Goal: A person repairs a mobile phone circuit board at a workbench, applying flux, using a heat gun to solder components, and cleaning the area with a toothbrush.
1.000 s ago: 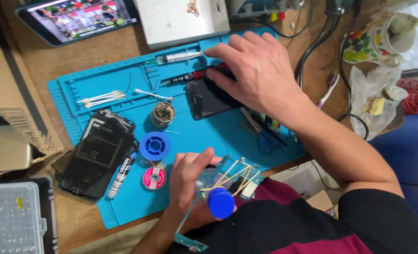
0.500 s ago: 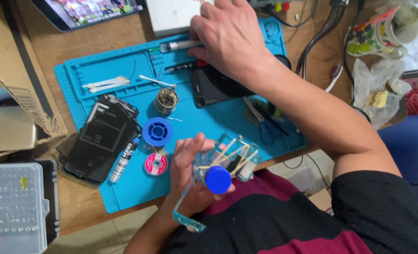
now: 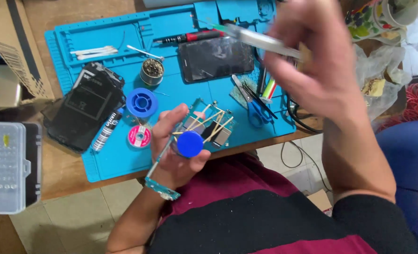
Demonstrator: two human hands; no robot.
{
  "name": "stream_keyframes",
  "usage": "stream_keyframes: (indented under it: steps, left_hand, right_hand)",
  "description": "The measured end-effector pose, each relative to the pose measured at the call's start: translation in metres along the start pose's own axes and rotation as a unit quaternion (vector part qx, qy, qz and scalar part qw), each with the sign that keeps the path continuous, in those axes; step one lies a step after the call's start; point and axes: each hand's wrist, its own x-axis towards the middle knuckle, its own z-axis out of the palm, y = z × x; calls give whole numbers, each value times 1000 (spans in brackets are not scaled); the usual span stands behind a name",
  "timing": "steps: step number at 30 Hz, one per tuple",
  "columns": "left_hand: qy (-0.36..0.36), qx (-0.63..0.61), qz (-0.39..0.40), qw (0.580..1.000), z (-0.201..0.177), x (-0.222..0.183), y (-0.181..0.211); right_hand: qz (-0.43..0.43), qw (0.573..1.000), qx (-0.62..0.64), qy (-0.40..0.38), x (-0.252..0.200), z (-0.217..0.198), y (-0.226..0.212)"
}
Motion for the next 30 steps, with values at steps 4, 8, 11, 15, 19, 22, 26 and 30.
stream_keyframes:
  steps: [4, 8, 11, 15, 19, 22, 26, 30]
  left_hand:
    - [-5, -48, 5, 999, -3, 9, 19]
    - [-15, 3, -22, 1000, -5, 23, 27]
    - [4, -7, -1, 1000, -1, 28, 30]
    - [19, 22, -16, 999, -3, 34, 35]
    - [6, 66, -2, 998, -3, 38, 36]
    - [2, 91, 12, 996, -2, 40, 36]
    - [16, 105, 32, 994, -1, 40, 33]
    - [4, 111, 17, 994, -5, 41, 35]
  right_hand:
    - [12, 988, 118, 95, -46, -12, -8]
    - [59, 962, 194, 182, -89, -9, 2]
    - [22, 960, 246, 133, -76, 1, 0]
    - [7, 932, 324, 161, -86, 19, 14]
    - [42, 930, 282, 231, -89, 25, 8]
    - [40, 928, 290, 233, -90, 29, 12]
    - [17, 921, 321, 219, -88, 34, 19]
    - [11, 924, 329, 195, -87, 34, 23]
